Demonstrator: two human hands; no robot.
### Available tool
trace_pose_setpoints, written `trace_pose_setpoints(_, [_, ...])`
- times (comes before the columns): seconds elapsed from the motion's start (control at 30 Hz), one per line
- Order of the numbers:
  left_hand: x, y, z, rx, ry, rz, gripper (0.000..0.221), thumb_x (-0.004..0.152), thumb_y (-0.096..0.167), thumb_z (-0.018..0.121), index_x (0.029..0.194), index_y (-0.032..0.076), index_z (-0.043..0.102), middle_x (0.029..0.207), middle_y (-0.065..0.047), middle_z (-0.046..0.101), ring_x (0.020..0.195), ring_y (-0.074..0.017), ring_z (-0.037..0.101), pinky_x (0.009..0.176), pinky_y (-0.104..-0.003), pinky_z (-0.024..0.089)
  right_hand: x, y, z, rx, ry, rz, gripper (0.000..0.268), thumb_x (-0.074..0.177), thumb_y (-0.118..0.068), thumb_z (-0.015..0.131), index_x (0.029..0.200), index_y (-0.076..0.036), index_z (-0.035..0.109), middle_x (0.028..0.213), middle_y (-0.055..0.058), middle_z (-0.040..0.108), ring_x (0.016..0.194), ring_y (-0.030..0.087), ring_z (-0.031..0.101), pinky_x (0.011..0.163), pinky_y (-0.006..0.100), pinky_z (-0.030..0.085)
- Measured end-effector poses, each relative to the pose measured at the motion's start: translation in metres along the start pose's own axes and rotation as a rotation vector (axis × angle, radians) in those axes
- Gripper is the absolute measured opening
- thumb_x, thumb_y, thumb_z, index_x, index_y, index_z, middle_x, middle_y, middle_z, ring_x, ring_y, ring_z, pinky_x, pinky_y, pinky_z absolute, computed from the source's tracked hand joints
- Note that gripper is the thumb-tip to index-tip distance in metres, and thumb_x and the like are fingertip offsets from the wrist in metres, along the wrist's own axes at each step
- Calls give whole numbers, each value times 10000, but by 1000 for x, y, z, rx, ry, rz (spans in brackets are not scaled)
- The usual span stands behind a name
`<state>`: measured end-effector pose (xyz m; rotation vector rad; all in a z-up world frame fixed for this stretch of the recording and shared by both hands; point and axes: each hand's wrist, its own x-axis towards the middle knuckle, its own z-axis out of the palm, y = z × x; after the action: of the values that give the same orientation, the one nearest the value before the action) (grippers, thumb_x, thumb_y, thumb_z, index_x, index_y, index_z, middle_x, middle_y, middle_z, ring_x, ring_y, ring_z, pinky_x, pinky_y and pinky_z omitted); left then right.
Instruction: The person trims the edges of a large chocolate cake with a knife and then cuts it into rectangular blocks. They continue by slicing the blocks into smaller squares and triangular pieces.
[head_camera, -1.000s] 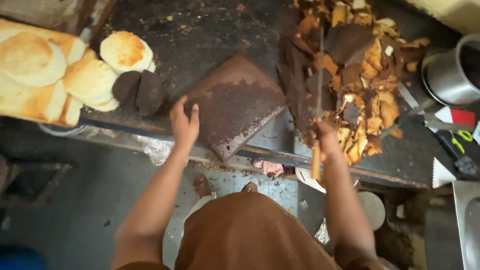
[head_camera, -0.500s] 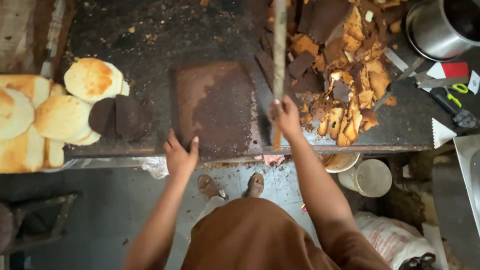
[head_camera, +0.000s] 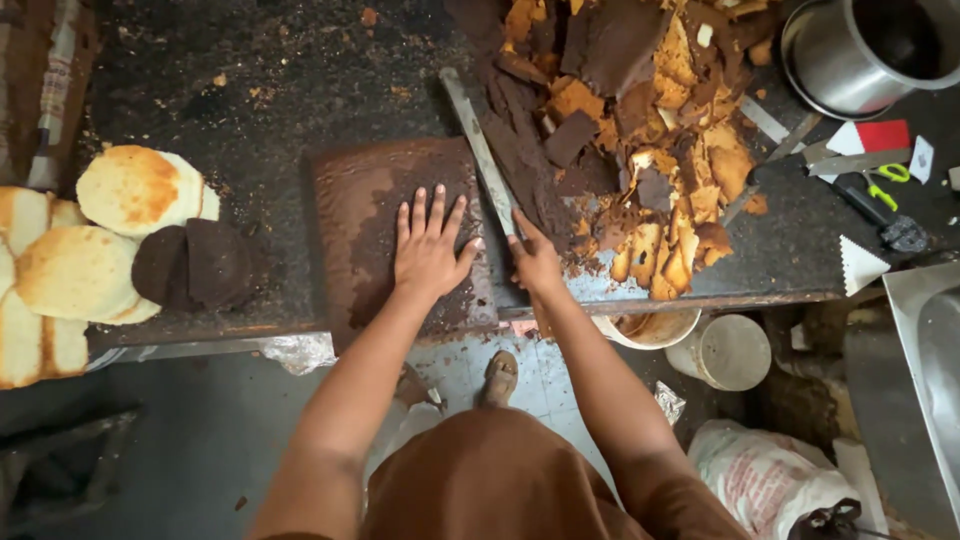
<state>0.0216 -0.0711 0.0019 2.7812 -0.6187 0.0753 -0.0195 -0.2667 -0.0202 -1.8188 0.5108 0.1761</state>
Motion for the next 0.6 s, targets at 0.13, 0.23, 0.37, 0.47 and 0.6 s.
trace_pose_setpoints(0.13, [0, -2, 2, 9, -5, 0, 694, 999, 528, 470, 1597, 187, 383, 1669, -157, 284, 1544, -402, 187, 1249, -582, 83, 10, 2, 2, 98, -12, -28, 504, 1006, -189, 622, 1504, -184, 545, 669, 22, 600, 429, 100, 487, 389, 267, 418])
trace_pose_setpoints(0.23, [2, -1, 2, 45, -35, 0, 709, 975, 528, 471, 1588, 184, 374, 1659, -158, 276, 1526, -410, 177, 1225, -582, 79, 11, 5, -1, 112, -43, 11, 515, 997, -198, 626, 1506, -189, 547, 688, 6, 597, 450, 94, 473, 402, 266, 408])
trace_pose_setpoints(0.37, [3, -2, 1, 33, -42, -7, 692, 998, 531, 451, 1595, 192, 365, 1670, -152, 266, 1539, -401, 176, 1239, -576, 77, -24, 39, -26, 64, -92, -27, 508, 1017, -208, 626, 1518, -194, 542, 732, -7, 598, 513, 74, 456, 459, 261, 408])
trace_pose_setpoints(0.47, [3, -1, 0, 38, -56, -8, 684, 1004, 531, 438, 1598, 201, 356, 1669, -152, 258, 1539, -400, 174, 1237, -576, 75, -45, 63, -40, -6, -110, -64, 526, 1015, -212, 624, 1533, -198, 533, 725, 10, 594, 534, 69, 450, 494, 261, 426])
trace_pose_setpoints(0.6, [2, -1, 0, 45, -71, -7, 681, 1008, 531, 430, 1604, 210, 350, 1673, -159, 246, 1542, -401, 170, 1239, -573, 72, -18, 54, -28, 68, -134, -770, 399, 1135, -148, 594, 1519, -103, 494, 1231, 108, 661, 985, 168, 567, 820, 336, 543])
